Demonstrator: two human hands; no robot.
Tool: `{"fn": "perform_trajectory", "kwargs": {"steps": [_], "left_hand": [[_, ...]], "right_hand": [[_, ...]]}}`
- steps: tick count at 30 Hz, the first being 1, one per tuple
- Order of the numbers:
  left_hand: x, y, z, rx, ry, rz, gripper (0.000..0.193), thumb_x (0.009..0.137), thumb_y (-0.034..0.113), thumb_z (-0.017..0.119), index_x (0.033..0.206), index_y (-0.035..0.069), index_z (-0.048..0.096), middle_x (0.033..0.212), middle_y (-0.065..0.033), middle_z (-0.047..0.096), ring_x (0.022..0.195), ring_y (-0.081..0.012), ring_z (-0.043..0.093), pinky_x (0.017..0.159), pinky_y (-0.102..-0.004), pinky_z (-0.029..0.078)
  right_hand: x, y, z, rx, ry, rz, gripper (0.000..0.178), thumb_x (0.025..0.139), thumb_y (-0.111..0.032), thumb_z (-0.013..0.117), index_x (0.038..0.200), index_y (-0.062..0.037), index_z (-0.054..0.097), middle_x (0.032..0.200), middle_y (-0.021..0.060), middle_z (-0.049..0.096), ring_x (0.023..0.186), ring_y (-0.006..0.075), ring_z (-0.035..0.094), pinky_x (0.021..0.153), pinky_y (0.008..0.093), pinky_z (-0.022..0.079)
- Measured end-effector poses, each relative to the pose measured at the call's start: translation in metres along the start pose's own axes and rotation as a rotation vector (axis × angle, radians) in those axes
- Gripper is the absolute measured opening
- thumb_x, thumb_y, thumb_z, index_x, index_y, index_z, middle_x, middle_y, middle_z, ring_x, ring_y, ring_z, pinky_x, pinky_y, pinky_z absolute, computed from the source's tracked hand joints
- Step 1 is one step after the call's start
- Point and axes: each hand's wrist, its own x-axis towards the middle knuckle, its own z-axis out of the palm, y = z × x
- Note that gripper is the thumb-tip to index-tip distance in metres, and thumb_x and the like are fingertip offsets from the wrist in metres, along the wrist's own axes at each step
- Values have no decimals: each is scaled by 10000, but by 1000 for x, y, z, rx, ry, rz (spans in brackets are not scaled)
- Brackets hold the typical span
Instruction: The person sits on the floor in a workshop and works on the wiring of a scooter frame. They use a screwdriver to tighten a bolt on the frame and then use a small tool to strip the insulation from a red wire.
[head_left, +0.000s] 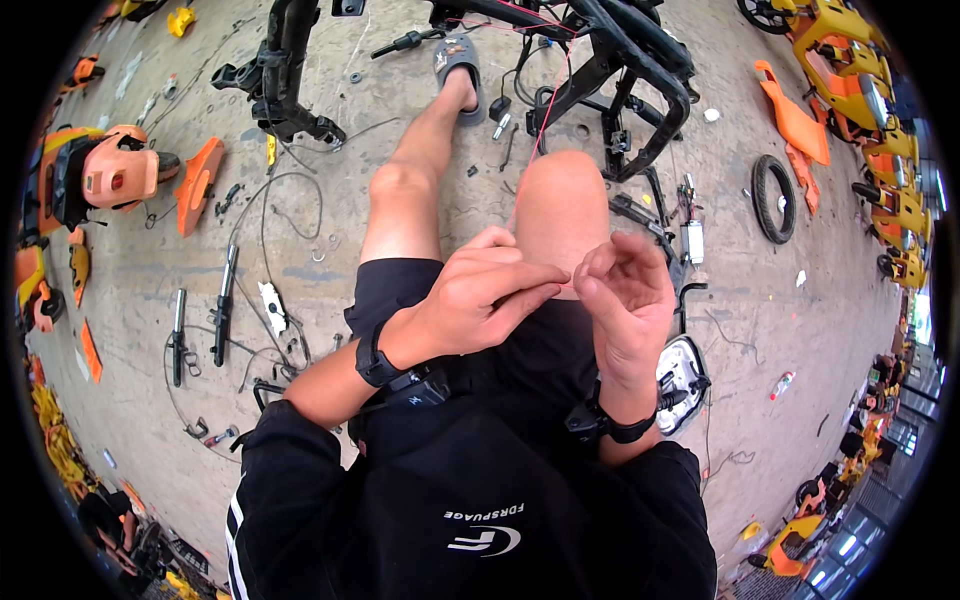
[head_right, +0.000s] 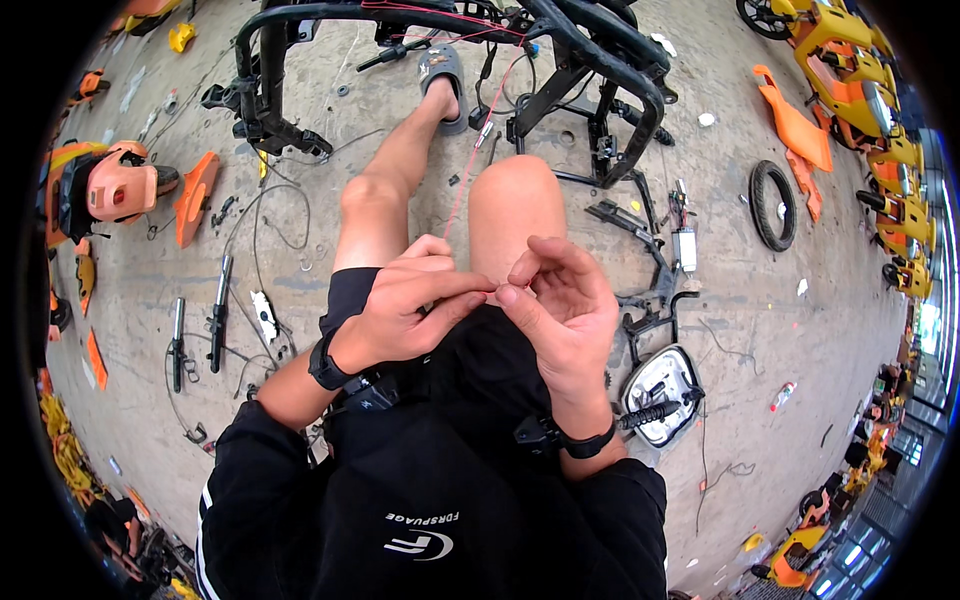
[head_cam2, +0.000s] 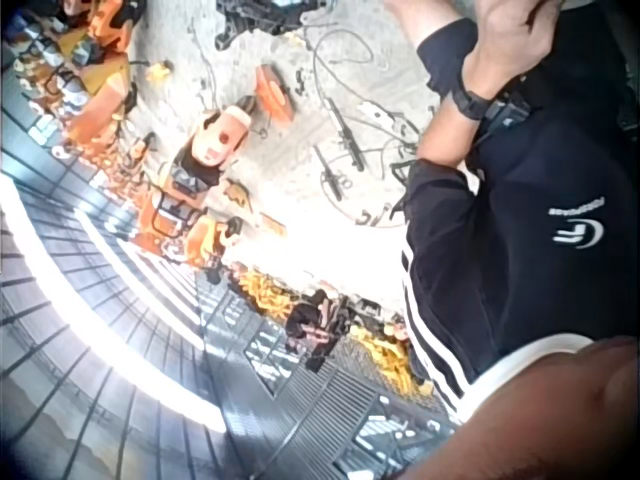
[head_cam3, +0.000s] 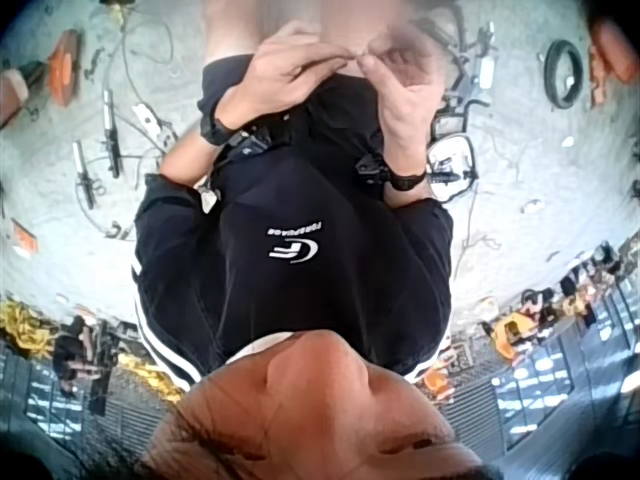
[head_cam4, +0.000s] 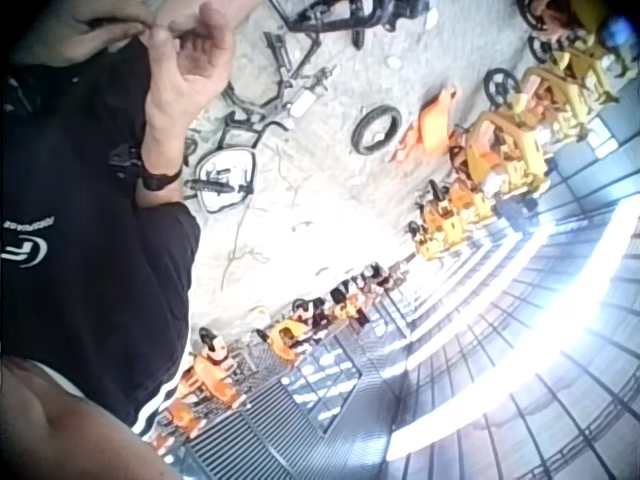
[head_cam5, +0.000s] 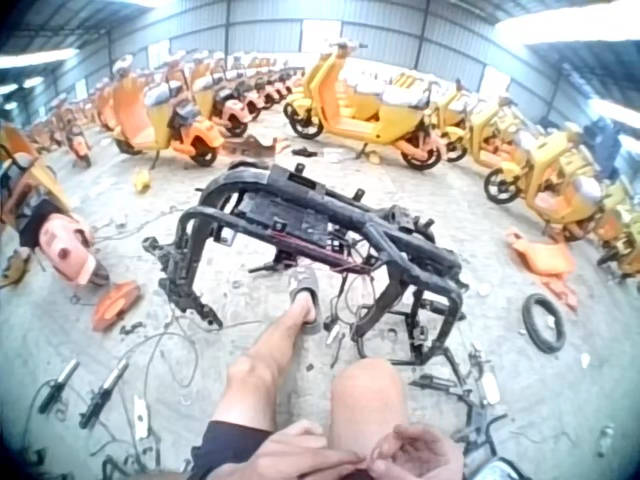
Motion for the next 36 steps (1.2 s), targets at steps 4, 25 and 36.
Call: {"fn": "perform_trajectory", "kwargs": {"steps": [4,25,36], "left_hand": [[-1,-2,-1,-4,-2,-4,196,786,-31,732,979,-11,705,681,-52,650,531,-164,524,675,-314,401],[-6,-4,0,73,84,24,243,767,23,750,1007,29,711,752,-77,675,672,-224,627,680,-347,450],[-17,4,14,-44,79,46,169,853,55,663,1021,40,667,733,-76,626,653,-250,561,742,-354,383]], "right_hand": [[-3,0,0,-58,41,-28,399,781,149,697,1148,41,585,985,102,619,897,163,615,827,301,519],[-3,-2,-2,-147,107,97,343,733,127,745,1038,42,614,987,98,637,900,191,647,834,325,539],[6,10,-26,-202,21,143,598,786,93,699,1329,14,463,1157,63,543,967,134,540,839,231,456]]}}
